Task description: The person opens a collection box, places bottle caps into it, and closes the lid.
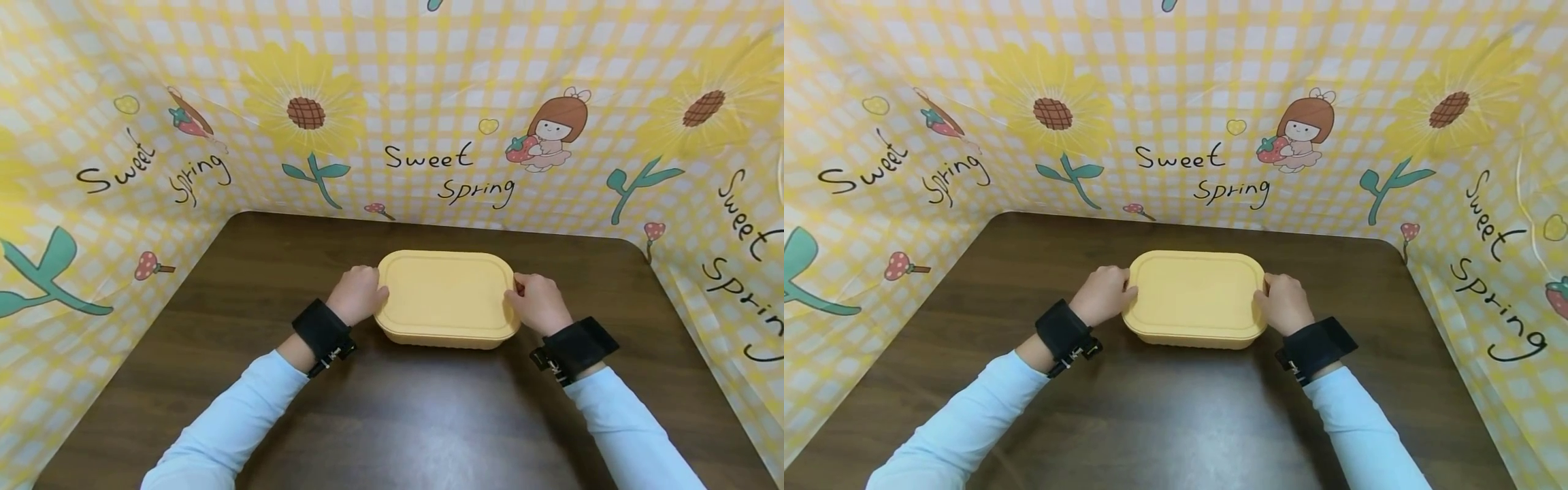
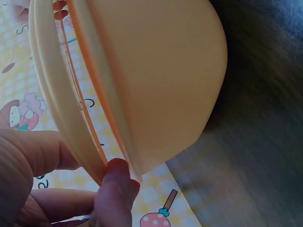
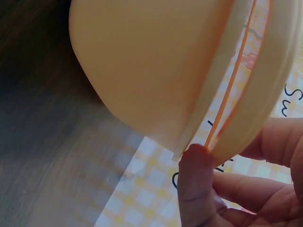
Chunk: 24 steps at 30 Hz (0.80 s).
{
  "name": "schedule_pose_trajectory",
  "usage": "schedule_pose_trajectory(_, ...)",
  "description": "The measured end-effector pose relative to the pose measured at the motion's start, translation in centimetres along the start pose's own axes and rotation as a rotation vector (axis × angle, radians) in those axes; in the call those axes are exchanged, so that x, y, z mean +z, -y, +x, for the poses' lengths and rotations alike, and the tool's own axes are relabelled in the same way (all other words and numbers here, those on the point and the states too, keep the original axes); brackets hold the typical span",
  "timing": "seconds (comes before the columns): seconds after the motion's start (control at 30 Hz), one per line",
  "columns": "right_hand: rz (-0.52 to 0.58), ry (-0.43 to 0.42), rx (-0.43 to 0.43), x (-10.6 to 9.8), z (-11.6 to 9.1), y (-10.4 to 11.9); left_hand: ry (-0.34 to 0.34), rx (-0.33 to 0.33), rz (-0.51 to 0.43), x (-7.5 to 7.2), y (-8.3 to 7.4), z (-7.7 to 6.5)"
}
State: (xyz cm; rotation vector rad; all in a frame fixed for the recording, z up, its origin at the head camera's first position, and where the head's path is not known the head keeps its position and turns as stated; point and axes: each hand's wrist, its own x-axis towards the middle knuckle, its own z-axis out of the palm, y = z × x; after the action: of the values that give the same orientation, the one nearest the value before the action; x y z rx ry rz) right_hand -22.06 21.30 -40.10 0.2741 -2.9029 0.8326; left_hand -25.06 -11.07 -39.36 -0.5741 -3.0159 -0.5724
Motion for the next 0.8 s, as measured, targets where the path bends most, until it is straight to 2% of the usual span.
schedule_pose_trajectory(0.2, 0.007, 0.030, 0.053, 0.16, 0.05, 0.57, 0.048, -0.040, 0.013, 0.24, -0.22, -0.26)
schedule_pose_trajectory(0.5, -0.020, 0.047, 0.059, 0.49, 0.14, 0.79, 0.036, -0.025, 0.045, 0.14, -0.12, -0.54)
schedule_pose_trajectory(0.67, -0.016, 0.040, 0.056, 0.74, -0.01, 0.46, 0.046, -0.024, 0.041, 0.41, -0.07, -0.54)
schedule_pose_trajectory(0.8, -0.009, 0.034, 0.053, 0.86, -0.19, 0.15, 0.029, -0.013, 0.047, 0.86, 0.06, -0.50)
